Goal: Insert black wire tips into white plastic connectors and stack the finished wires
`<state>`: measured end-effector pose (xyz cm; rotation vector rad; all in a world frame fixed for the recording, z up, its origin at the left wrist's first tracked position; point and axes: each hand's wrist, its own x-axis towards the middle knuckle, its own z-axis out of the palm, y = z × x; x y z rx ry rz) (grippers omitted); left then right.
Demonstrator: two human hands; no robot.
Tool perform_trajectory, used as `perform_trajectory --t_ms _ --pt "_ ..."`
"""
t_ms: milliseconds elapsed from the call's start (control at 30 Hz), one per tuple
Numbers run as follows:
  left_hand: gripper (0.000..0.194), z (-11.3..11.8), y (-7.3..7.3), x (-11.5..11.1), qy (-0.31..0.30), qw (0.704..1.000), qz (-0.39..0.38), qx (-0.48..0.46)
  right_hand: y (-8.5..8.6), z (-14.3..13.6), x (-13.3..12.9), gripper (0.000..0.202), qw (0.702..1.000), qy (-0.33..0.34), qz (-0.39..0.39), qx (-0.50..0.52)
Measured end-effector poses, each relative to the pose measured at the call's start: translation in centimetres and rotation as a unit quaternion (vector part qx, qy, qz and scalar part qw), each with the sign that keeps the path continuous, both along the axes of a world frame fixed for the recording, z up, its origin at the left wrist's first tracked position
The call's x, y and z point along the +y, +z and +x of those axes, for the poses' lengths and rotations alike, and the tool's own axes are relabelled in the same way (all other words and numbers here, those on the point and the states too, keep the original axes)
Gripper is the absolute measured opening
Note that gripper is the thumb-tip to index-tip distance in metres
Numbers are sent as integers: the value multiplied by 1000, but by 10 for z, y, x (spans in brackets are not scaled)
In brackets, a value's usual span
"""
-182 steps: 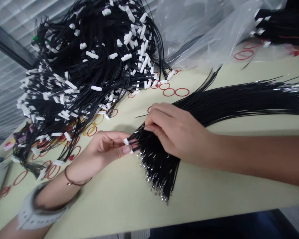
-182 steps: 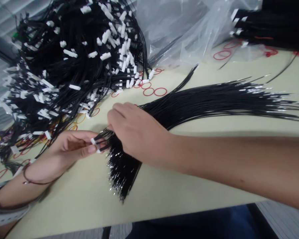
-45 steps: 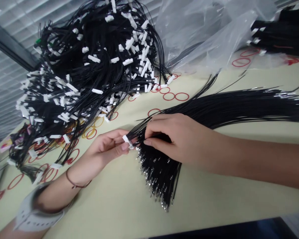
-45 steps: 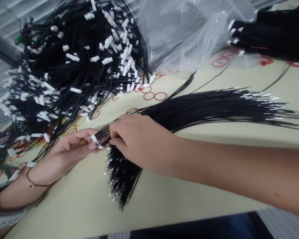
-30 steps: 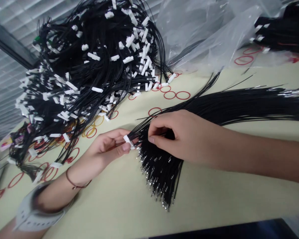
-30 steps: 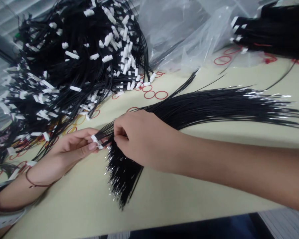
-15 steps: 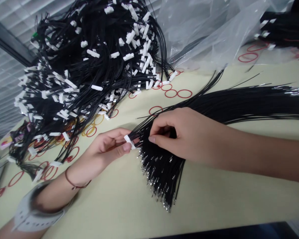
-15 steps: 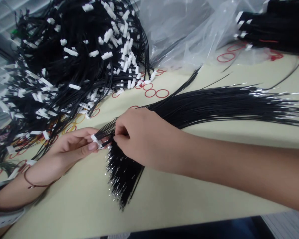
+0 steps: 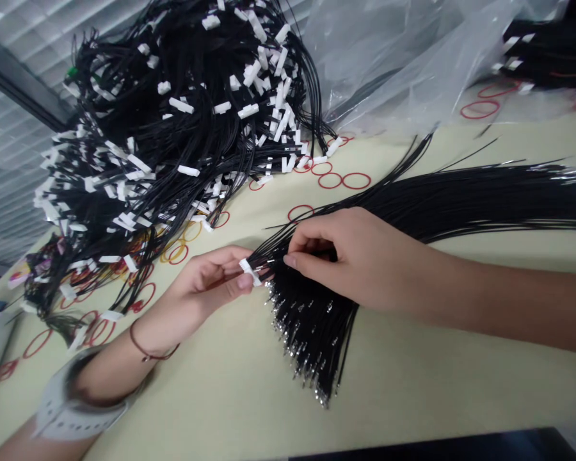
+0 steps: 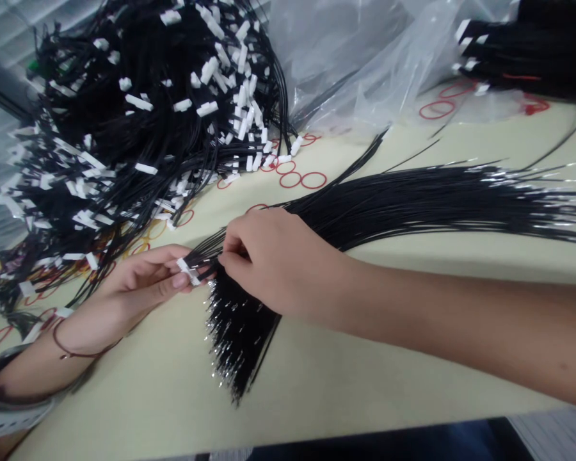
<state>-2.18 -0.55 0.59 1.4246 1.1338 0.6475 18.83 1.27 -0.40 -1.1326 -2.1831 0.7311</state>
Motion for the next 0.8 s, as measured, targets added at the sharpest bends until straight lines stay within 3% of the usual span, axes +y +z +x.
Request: perform_trajectory --t_ms 800 --pt "15 7 2 -3 49 999 -16 -4 2 0 -1 16 999 31 -14 -21"
